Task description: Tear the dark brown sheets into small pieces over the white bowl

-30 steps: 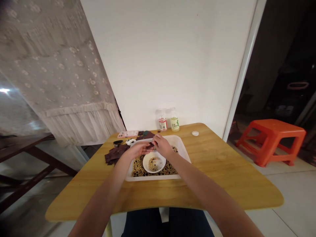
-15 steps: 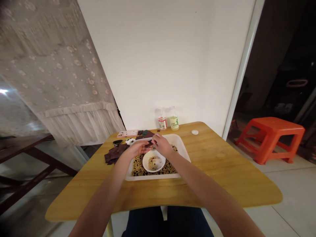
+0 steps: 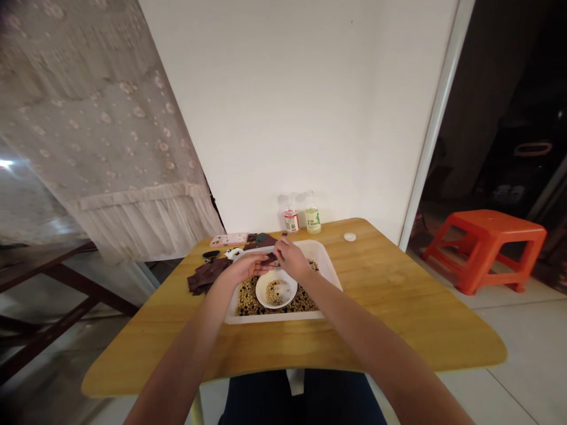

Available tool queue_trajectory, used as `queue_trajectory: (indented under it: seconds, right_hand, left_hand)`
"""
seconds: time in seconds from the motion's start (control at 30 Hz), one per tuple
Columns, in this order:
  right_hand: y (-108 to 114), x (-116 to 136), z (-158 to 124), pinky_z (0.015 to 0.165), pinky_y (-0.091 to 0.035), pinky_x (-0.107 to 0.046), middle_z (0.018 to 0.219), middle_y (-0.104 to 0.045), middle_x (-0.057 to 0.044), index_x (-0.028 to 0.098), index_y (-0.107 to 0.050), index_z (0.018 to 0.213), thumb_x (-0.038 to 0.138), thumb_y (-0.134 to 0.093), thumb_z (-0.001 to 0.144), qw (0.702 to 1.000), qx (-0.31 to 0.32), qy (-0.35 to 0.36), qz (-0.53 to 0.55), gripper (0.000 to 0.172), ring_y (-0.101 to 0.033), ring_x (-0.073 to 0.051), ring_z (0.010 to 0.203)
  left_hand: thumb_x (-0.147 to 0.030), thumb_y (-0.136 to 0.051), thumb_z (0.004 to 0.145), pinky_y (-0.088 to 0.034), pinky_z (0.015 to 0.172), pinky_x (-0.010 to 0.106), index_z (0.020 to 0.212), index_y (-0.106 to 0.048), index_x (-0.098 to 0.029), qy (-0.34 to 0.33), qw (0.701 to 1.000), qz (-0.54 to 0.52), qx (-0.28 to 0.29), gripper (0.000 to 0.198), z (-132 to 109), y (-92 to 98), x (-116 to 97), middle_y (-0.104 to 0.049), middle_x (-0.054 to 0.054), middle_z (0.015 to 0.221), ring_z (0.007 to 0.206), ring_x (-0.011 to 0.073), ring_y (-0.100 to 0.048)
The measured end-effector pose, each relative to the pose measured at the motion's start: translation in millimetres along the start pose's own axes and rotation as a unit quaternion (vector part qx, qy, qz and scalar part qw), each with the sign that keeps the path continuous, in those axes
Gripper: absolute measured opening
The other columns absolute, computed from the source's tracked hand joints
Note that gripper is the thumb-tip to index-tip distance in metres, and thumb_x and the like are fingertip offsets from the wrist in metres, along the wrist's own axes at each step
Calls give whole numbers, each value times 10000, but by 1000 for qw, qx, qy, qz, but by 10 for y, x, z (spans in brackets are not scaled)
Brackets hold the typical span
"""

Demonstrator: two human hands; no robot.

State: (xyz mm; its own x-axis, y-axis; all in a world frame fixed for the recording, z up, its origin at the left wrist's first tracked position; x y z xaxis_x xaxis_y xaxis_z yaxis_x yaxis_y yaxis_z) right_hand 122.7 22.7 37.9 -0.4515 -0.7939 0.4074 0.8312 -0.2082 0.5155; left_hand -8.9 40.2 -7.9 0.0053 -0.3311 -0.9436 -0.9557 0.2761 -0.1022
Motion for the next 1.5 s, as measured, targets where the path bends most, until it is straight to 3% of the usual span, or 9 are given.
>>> queue_trajectory:
  seconds: [0.33, 0.8, 1.5]
  right_hand:
    - [-24, 5, -12, 599, -340, -230, 712, -427, -4, 199, -388, 647, 65, -405, 772, 1000, 1, 2, -4, 184, -426, -126, 648]
    - [-11, 25, 0, 628, -356, -241, 727, -438, -8, 203, -367, 665, 102, -422, 771, 1000, 4, -5, 16, 157, -435, -135, 681]
    - [-8, 12, 17, 658, -371, -249, 747, -462, -15, 202, -379, 688, 98, -419, 758, 1000, -1, -3, 27, 131, -454, -142, 710]
  left_hand:
    - [-164, -557, 749, -517, 691, 256, 813, -632, -126, -12, 999, -9, -28, 105, 21, 46, -16, -695, 89, 795, 752, 176, -668]
    - [-207, -623, 710, -498, 747, 270, 850, -641, -128, 4, 1000, 15, 26, 162, 39, 3, 31, -694, 100, 850, 793, 185, -662]
    - [-174, -584, 722, -509, 676, 239, 809, -633, -130, 8, 1000, -12, -18, 108, 21, 26, -7, -694, 67, 765, 704, 155, -666]
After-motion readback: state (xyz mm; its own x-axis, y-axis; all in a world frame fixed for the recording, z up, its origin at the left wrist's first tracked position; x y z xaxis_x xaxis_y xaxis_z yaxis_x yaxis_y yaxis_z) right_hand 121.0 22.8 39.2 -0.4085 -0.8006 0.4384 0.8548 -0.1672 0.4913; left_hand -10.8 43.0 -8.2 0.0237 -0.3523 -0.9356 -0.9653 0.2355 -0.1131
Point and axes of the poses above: each hand's wrist, its own z-axis towards the middle knuckle, its own y-axis out of the back of the hand, x = y × z, the point moved 6 cm from there along z, towards the middle knuckle
